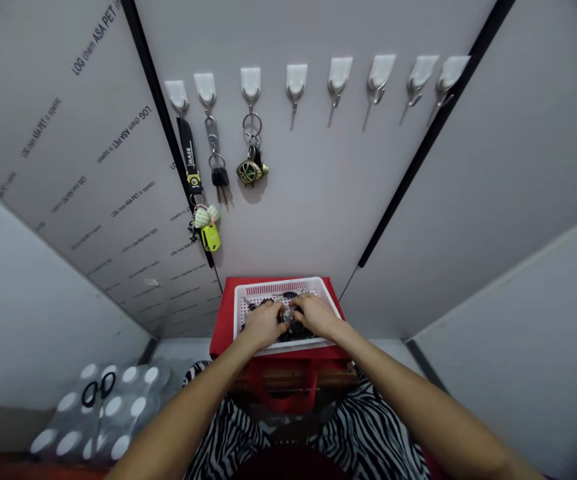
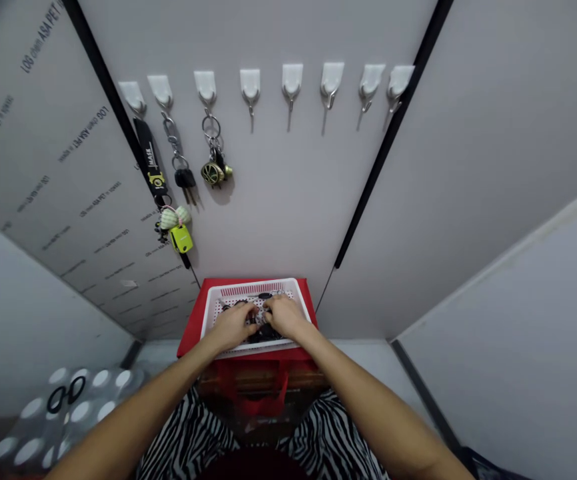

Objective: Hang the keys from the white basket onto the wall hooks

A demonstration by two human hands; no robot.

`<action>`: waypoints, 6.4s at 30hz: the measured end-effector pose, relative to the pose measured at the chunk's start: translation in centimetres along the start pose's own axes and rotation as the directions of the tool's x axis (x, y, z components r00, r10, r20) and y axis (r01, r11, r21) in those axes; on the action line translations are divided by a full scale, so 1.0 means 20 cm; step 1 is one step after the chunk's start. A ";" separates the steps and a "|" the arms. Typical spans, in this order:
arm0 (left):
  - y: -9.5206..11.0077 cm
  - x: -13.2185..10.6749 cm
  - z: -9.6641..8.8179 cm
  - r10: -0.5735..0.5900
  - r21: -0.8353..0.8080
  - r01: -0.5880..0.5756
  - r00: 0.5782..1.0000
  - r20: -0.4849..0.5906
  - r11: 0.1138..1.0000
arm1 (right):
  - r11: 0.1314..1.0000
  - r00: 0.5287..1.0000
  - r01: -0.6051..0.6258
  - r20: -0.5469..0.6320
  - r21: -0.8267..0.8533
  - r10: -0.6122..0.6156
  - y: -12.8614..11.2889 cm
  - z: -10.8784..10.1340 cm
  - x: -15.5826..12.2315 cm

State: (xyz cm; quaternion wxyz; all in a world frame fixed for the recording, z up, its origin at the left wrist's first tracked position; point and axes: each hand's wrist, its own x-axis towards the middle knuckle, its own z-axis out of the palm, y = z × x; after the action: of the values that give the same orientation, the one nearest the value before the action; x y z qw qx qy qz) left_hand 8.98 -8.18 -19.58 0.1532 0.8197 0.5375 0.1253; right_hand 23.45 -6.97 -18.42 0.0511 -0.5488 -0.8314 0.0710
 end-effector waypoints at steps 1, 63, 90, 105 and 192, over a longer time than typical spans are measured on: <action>0.00 0.00 0.00 -0.014 0.001 0.014 1.000 -0.006 1.000 | 1.000 1.000 0.006 -0.001 0.019 -0.006 0.00 0.00 0.01; 0.36 0.39 -1.23 -0.131 -0.542 -0.371 0.724 -0.677 0.754 | 0.222 0.814 0.456 -0.505 0.862 0.286 -0.39 -1.09 0.34; -0.08 0.11 -0.13 -0.094 -0.351 0.045 0.988 -0.123 0.935 | 0.973 0.996 -0.018 -0.081 0.229 0.037 0.06 -0.18 0.00; -0.06 0.08 -0.02 0.076 -0.284 -0.088 0.996 -0.052 0.955 | 0.997 0.997 0.014 -0.082 0.075 -0.008 0.05 -0.05 0.04; 0.51 0.45 -1.05 -0.055 -0.449 -0.235 0.838 -0.542 0.862 | 0.971 0.492 0.097 -0.859 0.220 0.145 -0.05 -1.34 0.22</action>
State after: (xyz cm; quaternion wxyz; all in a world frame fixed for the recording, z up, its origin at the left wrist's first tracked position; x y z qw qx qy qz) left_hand 13.40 -1.30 4.07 0.1963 0.7084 0.4669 0.4915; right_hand 25.16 -1.70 8.11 0.5276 -0.5106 -0.6691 -0.1152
